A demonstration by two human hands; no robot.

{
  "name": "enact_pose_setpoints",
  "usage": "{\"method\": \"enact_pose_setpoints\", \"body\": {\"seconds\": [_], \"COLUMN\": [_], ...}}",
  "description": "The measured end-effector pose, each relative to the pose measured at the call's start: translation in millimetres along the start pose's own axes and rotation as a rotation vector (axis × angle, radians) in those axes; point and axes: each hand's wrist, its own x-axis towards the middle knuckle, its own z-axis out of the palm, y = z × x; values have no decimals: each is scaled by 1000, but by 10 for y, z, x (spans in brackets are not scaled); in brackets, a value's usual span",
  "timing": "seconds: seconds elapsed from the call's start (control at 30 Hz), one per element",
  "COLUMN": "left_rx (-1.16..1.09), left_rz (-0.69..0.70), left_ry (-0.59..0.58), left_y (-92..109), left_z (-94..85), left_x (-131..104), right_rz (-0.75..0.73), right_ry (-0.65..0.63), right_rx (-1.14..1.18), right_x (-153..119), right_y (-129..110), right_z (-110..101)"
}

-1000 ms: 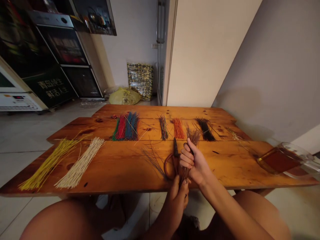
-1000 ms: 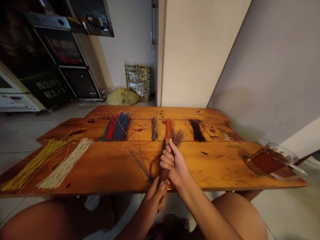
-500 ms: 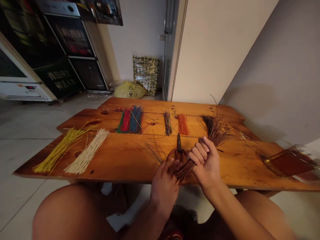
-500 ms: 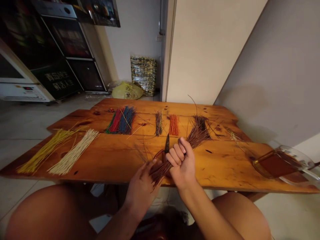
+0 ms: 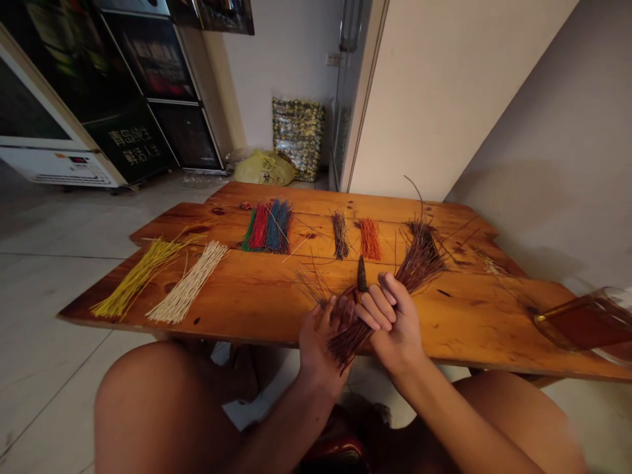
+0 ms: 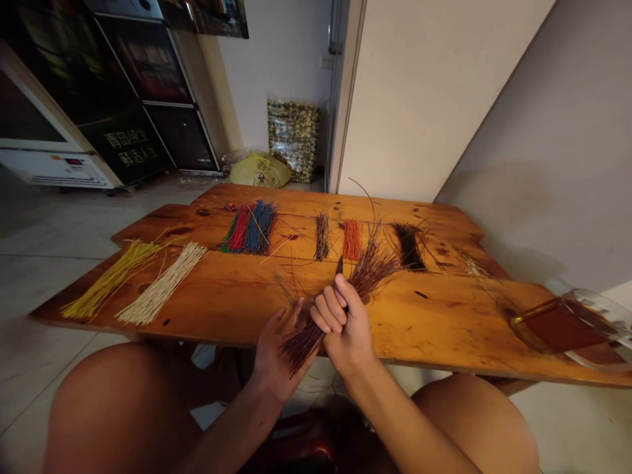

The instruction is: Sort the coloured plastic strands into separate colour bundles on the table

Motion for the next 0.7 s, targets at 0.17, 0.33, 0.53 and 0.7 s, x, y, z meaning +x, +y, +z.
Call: {"method": "enact_pose_setpoints", "body": {"seconds": [0.17,0.33,0.53,0.7], "left_rx": [-462,-491,-498,-457], "left_rz": [-210,-197,-197,-250], "left_ry": [85,64,74,101], "left_y": [19,-15,-7,11], "left_z": [33,24,26,38], "left_x": [17,25,17,5], "right_rz": [-5,-2,60,22], "right_ry": [-50,-33,-34,-45], "right_rx": [-89,-90,-48,-69], "right_x": [-1,-16,-34,-22], "right_y": [37,136,246,149], "right_z": [9,0,-64,-28]}}
